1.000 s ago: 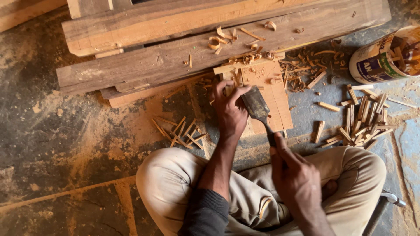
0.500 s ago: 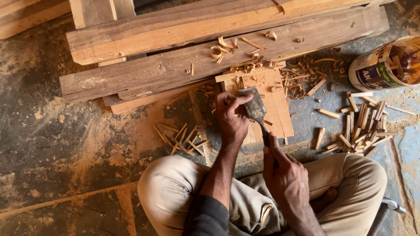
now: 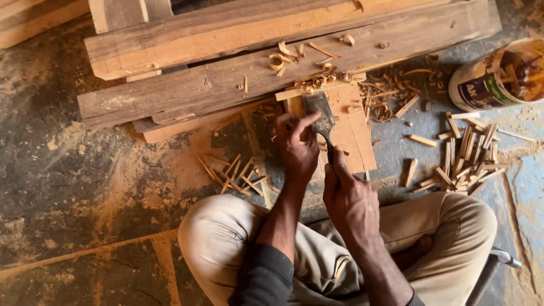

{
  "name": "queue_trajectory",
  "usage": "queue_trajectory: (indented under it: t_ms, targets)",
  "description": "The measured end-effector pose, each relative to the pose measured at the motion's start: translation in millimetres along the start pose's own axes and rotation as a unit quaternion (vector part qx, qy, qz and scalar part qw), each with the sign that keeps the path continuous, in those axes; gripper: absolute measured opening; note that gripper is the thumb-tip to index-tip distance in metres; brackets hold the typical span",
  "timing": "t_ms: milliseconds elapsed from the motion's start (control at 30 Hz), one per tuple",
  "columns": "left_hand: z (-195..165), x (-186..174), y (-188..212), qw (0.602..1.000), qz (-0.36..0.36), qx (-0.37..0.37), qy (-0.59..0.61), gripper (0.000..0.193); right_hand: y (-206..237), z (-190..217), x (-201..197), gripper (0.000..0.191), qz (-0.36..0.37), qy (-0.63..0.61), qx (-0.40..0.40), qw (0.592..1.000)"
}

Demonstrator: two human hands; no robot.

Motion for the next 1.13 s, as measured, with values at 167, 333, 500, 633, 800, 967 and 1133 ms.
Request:
queue_trajectory:
  t_ms: [167,333,500,633,800,967,1133]
  targets:
    - [12,0,-5,0.999,-0.018,-0.041,0.005,0.045,14,-58,44,0.040,0.130,-0.442,0.185,0.868]
    - [5,2,-10,1.000,-0.024,0.016,0.004,0.024,11,-105,45,0.047,0.136,-0.723,0.139,0.663]
    - [4,-13,-15,0.999,-0.033,-0.026,0.021,0.018,7,-165,42,0.045,0.128,-0.647,0.104,0.745]
    - [-9,-35,-25,0.988,-0.066,-0.036,0.132,0.016,11,-168,64,0.043,0.111,-0.657,0.095,0.739]
    - [-28,-89,-40,0.976,0.109,0.015,-0.190,0.014,-7,-154,64,0.045,0.112,-0.662,0.086,0.736]
    - [-12,-127,-21,0.776,0.212,-0.026,-0.593,0.034,-10,-148,62,0.046,0.115,-0.656,0.094,0.740]
    - [13,-100,-14,0.769,0.322,-0.141,-0.535,0.047,-12,-151,63,0.046,0.108,-0.664,0.096,0.733]
Point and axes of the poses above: each hand's wrist, its own y-axis away from the middle knuckle, its own x-axis out of the palm, z = x × y, the point moved 7 cm from there along -y, towards the middle knuckle, and after that the axes turned 14 degrees about y, right-handed, at the moved point
